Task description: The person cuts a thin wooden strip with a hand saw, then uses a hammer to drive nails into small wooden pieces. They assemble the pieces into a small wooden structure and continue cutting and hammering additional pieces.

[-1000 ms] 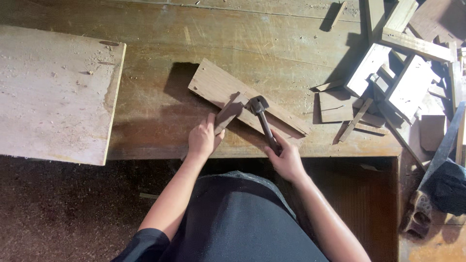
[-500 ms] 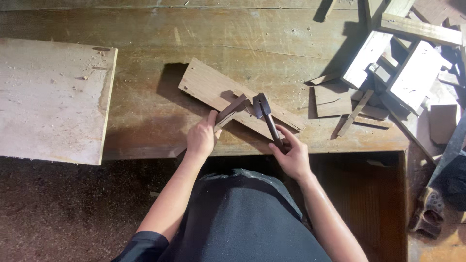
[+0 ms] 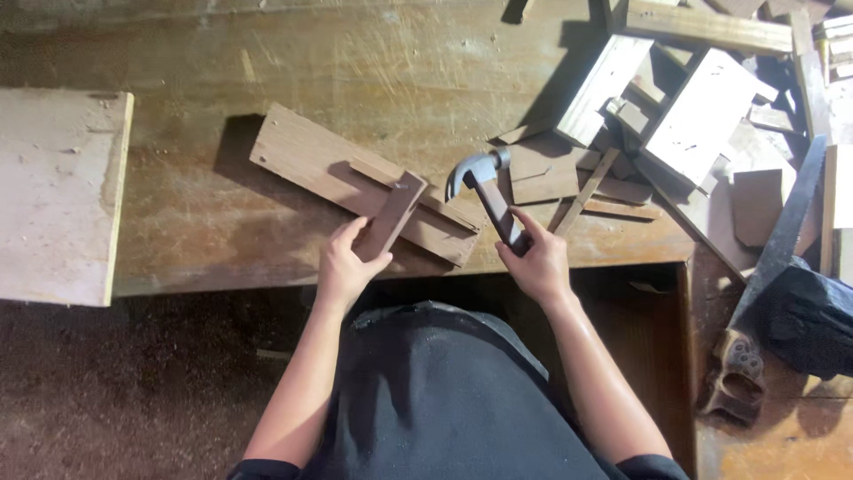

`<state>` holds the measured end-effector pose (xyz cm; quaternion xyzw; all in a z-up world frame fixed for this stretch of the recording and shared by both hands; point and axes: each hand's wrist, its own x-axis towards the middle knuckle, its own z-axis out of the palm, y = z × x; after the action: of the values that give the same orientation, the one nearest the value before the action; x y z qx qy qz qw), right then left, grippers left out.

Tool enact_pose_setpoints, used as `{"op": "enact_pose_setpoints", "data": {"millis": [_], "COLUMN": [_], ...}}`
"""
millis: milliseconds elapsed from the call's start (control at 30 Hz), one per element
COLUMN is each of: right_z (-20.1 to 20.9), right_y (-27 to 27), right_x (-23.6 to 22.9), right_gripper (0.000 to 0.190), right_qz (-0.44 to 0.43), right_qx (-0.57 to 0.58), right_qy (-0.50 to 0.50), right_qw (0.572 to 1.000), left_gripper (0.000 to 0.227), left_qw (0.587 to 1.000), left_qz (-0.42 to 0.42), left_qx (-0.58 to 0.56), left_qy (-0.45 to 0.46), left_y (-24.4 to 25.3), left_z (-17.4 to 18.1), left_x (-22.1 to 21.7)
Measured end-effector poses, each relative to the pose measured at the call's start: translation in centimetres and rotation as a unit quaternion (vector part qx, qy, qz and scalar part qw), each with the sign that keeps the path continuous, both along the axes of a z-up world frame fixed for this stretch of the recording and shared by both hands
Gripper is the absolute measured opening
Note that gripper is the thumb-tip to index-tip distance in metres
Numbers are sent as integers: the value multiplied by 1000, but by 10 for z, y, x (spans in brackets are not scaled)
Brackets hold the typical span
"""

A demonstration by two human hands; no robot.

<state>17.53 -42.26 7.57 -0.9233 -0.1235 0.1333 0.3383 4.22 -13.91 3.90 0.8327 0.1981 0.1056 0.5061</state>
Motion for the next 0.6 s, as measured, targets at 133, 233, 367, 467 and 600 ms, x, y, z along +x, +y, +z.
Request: {"op": "enact_pose_setpoints", "data": {"millis": [133,233,367,467,600], "right_z": [-11,-18,-27,-26,-24], "right_y": [3,20,47,60,86], "right_x": [19,32,43,47,57], "right_gripper": [62,62,61,61,64], "right_qz": [28,46,55,31,21], "right_qx": [0,-1,3,-34,-34], "right_qy": [-22,-37,-42,-8,-8], "right_qw": [999,998,998,999,999], "left_gripper": [53,53,51,51,54], "left_qw": [997,996,996,997,998], "left_qz": [64,66,10,-21,-57], "left_qx": [37,25,-50,-64,-4], "left_qy": [-24,-46,-72,-33,1], "left_y": [-14,-11,9,23,51], "left_z": [12,16,11,6,2], "left_x": [-1,2,11,24,47]}}
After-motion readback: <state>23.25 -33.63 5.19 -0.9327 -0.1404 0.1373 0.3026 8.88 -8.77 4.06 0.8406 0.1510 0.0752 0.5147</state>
